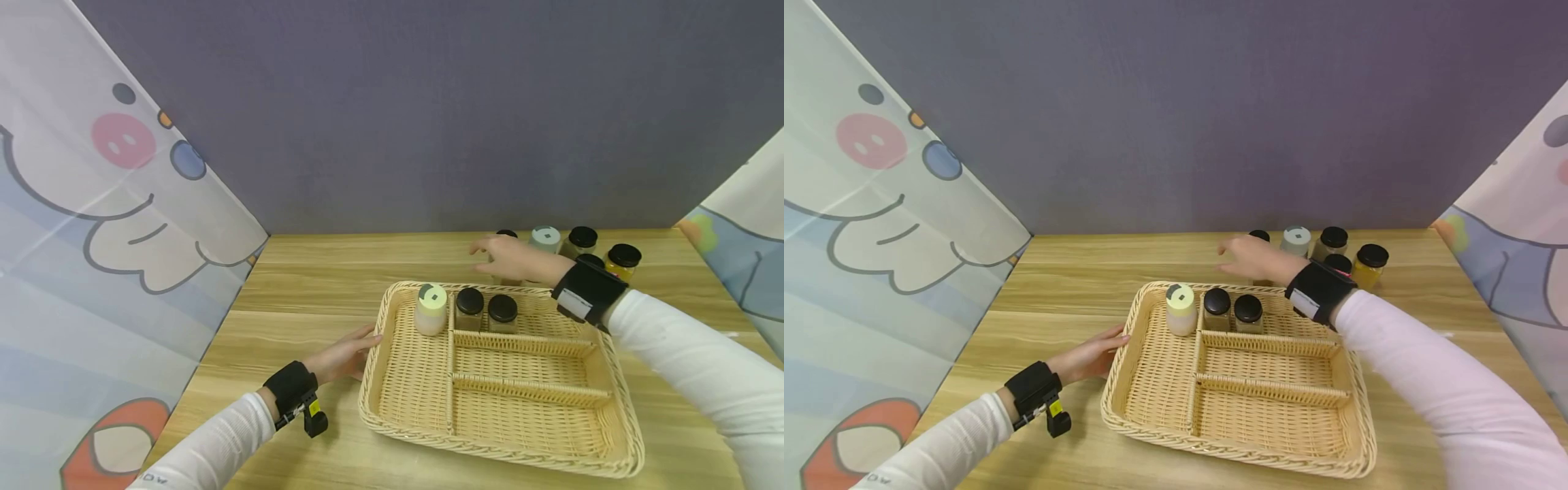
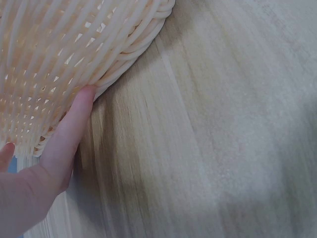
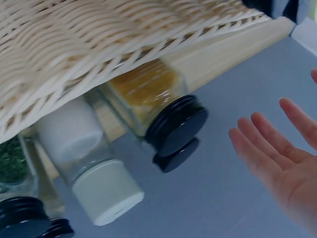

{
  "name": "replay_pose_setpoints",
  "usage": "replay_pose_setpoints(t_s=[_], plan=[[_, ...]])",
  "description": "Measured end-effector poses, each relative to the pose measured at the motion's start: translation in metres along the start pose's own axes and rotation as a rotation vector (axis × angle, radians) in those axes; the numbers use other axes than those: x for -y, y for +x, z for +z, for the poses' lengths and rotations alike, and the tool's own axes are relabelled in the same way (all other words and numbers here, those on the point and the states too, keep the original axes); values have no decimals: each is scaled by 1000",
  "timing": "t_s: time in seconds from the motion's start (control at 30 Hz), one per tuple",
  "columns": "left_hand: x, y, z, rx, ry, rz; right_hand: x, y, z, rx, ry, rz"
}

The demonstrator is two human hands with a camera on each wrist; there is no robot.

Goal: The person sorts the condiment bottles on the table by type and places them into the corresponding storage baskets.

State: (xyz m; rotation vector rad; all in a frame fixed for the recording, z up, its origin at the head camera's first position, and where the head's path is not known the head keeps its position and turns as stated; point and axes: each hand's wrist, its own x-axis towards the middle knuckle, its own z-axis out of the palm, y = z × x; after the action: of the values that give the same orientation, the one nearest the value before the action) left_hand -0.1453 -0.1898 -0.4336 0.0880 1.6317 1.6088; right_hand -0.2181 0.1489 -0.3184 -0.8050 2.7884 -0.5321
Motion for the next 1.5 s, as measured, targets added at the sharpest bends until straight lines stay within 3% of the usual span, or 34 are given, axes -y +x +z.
replay_pose_setpoints(t_s=[0.27, 1.5], plan=[[0, 1, 1, -5, -7, -2, -13, -5, -1, 15, -37, 57], [2, 2, -1, 19, -26, 4, -46, -9, 6, 8, -118, 66]])
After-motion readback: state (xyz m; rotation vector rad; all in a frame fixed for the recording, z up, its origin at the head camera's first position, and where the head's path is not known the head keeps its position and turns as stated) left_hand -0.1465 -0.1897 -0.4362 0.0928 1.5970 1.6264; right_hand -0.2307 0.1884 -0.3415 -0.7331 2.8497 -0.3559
